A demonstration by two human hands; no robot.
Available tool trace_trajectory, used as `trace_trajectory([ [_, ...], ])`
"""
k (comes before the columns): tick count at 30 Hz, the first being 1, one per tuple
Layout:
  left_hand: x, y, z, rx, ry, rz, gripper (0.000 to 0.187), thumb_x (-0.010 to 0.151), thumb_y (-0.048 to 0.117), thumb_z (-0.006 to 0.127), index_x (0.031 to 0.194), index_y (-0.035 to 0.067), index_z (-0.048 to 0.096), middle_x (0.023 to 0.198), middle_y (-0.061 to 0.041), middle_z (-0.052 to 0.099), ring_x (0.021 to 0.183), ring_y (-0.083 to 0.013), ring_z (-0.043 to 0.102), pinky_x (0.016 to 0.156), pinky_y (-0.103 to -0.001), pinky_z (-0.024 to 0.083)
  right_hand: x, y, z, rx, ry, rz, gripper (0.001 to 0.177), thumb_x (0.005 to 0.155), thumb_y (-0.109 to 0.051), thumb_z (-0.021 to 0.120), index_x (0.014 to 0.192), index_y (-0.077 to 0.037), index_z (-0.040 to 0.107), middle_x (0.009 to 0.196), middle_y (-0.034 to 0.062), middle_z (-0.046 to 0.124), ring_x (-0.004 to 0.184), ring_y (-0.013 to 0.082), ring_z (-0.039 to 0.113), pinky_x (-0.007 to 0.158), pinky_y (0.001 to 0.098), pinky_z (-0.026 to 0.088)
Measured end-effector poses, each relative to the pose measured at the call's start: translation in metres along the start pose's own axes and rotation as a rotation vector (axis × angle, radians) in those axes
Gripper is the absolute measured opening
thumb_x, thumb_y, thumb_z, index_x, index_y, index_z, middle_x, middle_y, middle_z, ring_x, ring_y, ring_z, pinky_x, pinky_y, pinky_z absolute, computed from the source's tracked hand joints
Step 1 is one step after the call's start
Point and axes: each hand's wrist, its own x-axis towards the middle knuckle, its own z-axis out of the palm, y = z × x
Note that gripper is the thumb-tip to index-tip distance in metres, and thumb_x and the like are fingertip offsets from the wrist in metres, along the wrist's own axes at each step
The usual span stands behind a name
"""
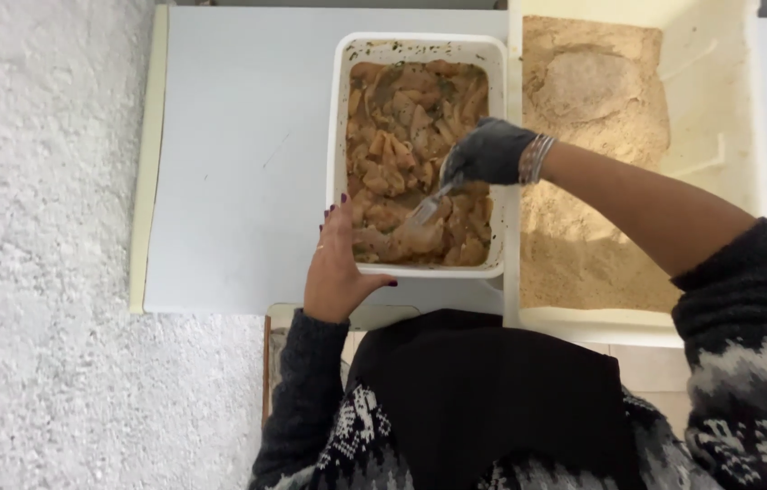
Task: Breading pieces of marinated chicken and placing them into a clean tray.
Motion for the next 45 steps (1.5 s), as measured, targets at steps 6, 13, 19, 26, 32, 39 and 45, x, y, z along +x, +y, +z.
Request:
trace_trajectory([
  [6, -0.002, 0.0, 0.002, -0.018, 0.006, 0.003, 0.134, 0.052, 0.027, 0.101, 0.158, 0.002, 0.022, 0.165, -0.019, 0.032, 0.15, -0.0428, 0.034, 0.119, -0.047, 0.038, 0.019, 0.034, 0.0, 0.256, 0.066, 0.185, 0.026, 0.098, -0.03, 0.063, 0.12, -0.028, 0.076, 0.112, 0.0025, 0.077, 0.106, 0.0218, 0.07, 0.098, 0.0429, 0.053],
  [13, 0.003, 0.005, 0.0, -0.017, -0.019, -0.075, 0.142, 0.046, 0.029, 0.102, 0.159, 0.003, 0.019, 0.165, -0.02, 0.029, 0.149, -0.0419, 0.033, 0.116, -0.046, 0.039, 0.025, 0.049, -0.005, 0.422, 0.102, 0.159, 0.026, 0.097, -0.032, 0.065, 0.12, -0.028, 0.077, 0.111, 0.0012, 0.078, 0.102, 0.0185, 0.072, 0.093, 0.0402, 0.057],
  [19, 0.002, 0.003, 0.002, -0.013, -0.015, -0.102, 0.142, 0.047, 0.029, 0.103, 0.158, 0.004, 0.018, 0.165, -0.02, 0.028, 0.15, -0.0418, 0.032, 0.116, -0.046, 0.038, 0.022, 0.036, -0.039, 0.504, 0.149, 0.197, 0.022, 0.097, -0.029, 0.069, 0.116, -0.029, 0.079, 0.1, 0.0003, 0.08, 0.077, 0.0131, 0.066, 0.074, 0.0363, 0.057],
  [26, 0.004, 0.003, 0.001, -0.026, -0.018, -0.096, 0.141, 0.046, 0.029, 0.103, 0.158, 0.004, 0.02, 0.164, -0.02, 0.03, 0.15, -0.0419, 0.032, 0.117, -0.046, 0.037, 0.072, 0.076, -0.016, 0.724, 0.358, 0.548, 0.018, 0.095, -0.028, 0.067, 0.107, -0.023, 0.079, 0.097, 0.0006, 0.078, 0.069, 0.0109, 0.062, 0.069, 0.0316, 0.057],
  [32, 0.004, 0.003, -0.002, -0.045, -0.022, -0.064, 0.139, 0.047, 0.026, 0.102, 0.158, 0.001, 0.021, 0.165, -0.021, 0.029, 0.15, -0.0422, 0.032, 0.118, -0.046, 0.037, 0.074, 0.086, -0.007, -0.989, 0.714, 0.347, 0.027, 0.104, -0.022, 0.063, 0.08, -0.016, 0.074, 0.075, 0.0005, 0.066, 0.084, 0.0184, 0.065, 0.095, 0.0411, 0.053],
  [39, 0.006, 0.004, -0.002, -0.051, -0.008, -0.06, 0.139, 0.048, 0.025, 0.101, 0.158, 0.001, 0.021, 0.164, -0.02, 0.031, 0.15, -0.0416, 0.033, 0.121, -0.046, 0.035, 0.012, 0.042, 0.035, 0.286, 0.505, -0.122, 0.029, 0.107, -0.032, 0.055, 0.08, -0.024, 0.065, 0.081, -0.0008, 0.065, 0.076, 0.0144, 0.062, 0.089, 0.038, 0.056],
  [45, 0.005, 0.006, -0.003, -0.014, -0.052, -0.07, 0.142, 0.047, 0.027, 0.102, 0.159, 0.002, 0.018, 0.164, -0.023, 0.029, 0.149, -0.0429, 0.032, 0.119, -0.046, 0.034, 0.016, 0.028, 0.093, 1.666, 0.178, -0.589, 0.005, 0.108, -0.024, 0.054, 0.103, -0.023, 0.055, 0.105, 0.0041, 0.055, 0.105, 0.0201, 0.055, 0.104, 0.0409, 0.049],
])
